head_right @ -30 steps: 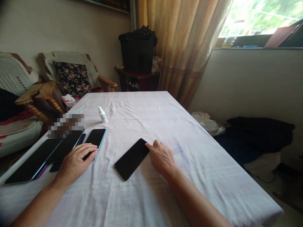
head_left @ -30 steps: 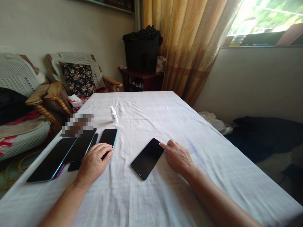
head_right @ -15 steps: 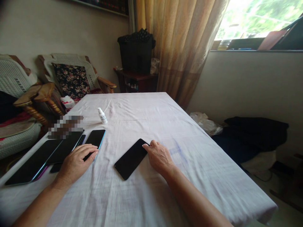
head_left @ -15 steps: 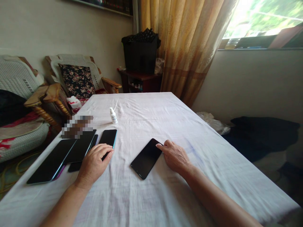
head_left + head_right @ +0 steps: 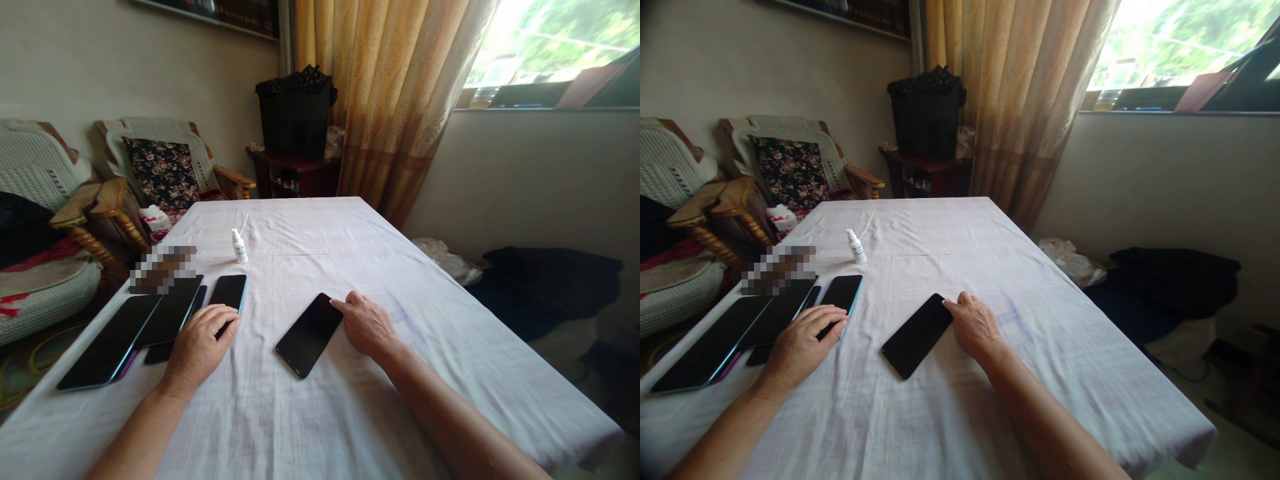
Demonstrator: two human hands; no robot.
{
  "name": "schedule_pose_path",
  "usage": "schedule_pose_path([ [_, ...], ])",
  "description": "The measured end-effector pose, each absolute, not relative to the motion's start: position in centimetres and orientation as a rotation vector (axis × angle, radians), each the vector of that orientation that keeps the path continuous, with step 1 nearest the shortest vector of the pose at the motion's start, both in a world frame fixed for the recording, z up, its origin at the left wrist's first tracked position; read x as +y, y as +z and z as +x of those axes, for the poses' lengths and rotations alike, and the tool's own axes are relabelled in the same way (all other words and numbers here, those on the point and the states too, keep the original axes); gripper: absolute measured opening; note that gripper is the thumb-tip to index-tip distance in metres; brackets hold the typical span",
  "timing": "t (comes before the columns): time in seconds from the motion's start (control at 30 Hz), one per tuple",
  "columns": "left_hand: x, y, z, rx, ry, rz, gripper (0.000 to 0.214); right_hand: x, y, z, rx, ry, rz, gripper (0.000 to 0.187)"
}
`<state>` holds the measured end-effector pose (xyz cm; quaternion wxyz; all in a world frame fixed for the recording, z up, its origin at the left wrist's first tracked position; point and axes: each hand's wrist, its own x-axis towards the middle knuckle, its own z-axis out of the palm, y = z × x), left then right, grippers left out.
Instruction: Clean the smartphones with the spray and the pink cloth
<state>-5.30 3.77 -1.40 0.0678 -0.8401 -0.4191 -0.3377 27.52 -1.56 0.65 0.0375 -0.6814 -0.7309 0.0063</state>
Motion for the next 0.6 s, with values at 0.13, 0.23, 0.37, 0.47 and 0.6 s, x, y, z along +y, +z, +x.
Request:
schedule_pose_path([
  [0.13,3.9,-1.5,-5.4,-1.267,-1.017,-2.535,0.028,-2.0,0.6,27.1,-2.274,0.061,-2.042,0.048],
  [0.23,3.9,-1.5,-5.3,-1.281,-1.012,-2.525,0.028,-2.2,0.7,27.1,-2.338,0.11,-1.962,0.049],
  [0.37,3.8,-1.4,-5.4,-1.292,-1.001,-2.52,0.029,-1.3,1.0,27.7,-2.282,0.106,-2.054,0.048],
  [0.47,3.9,-1.2,-5.6,-1.302,-0.998,-2.506,0.03,-0.9,1.1,27.7,-2.263,0.086,-2.075,0.046],
  [0.6,4.1,-1.0,-6.0,-1.341,-0.992,-2.475,0.03,-1.5,1.1,26.9,-2.329,0.105,-1.971,0.044],
])
